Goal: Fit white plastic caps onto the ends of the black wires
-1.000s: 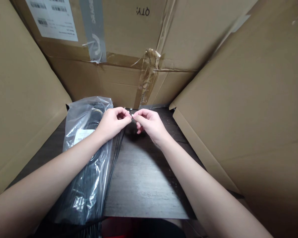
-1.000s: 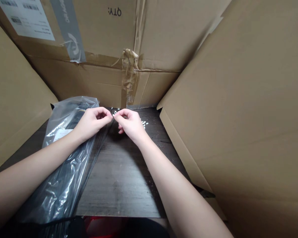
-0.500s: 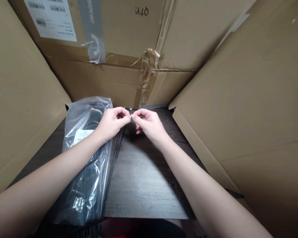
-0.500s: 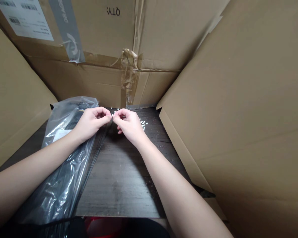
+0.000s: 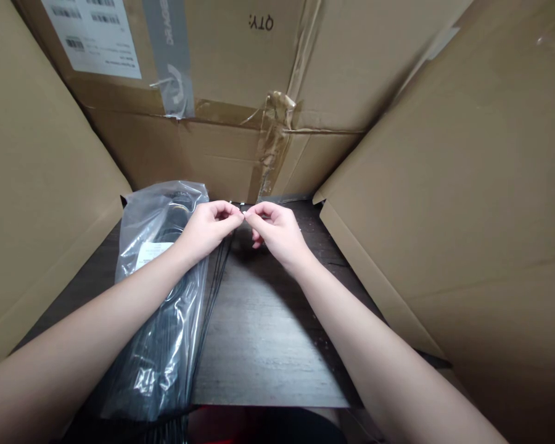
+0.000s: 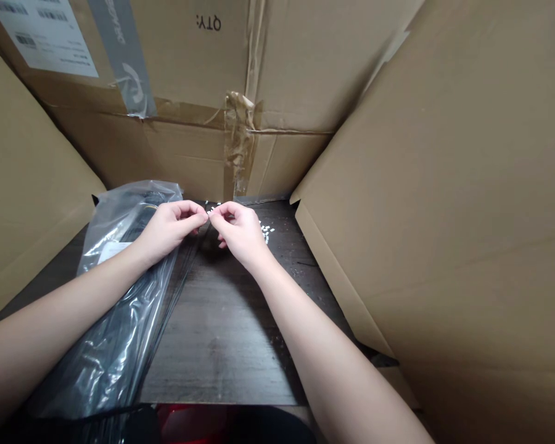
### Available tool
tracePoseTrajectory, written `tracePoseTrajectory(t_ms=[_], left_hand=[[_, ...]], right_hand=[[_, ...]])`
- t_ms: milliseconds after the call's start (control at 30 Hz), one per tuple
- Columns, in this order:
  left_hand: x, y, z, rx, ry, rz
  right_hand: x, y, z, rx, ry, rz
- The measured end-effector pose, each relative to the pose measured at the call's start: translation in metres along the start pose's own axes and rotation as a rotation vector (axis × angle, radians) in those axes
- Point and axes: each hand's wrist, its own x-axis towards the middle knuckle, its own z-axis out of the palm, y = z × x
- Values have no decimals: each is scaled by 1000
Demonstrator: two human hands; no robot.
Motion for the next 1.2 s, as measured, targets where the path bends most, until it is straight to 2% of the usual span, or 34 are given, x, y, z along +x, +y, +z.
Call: tracePoseTrajectory(t_ms=[1200], left_hand=[[1,3,-1,0,-3,-24]], right_hand=[[0,0,-2,-99,19,-24]])
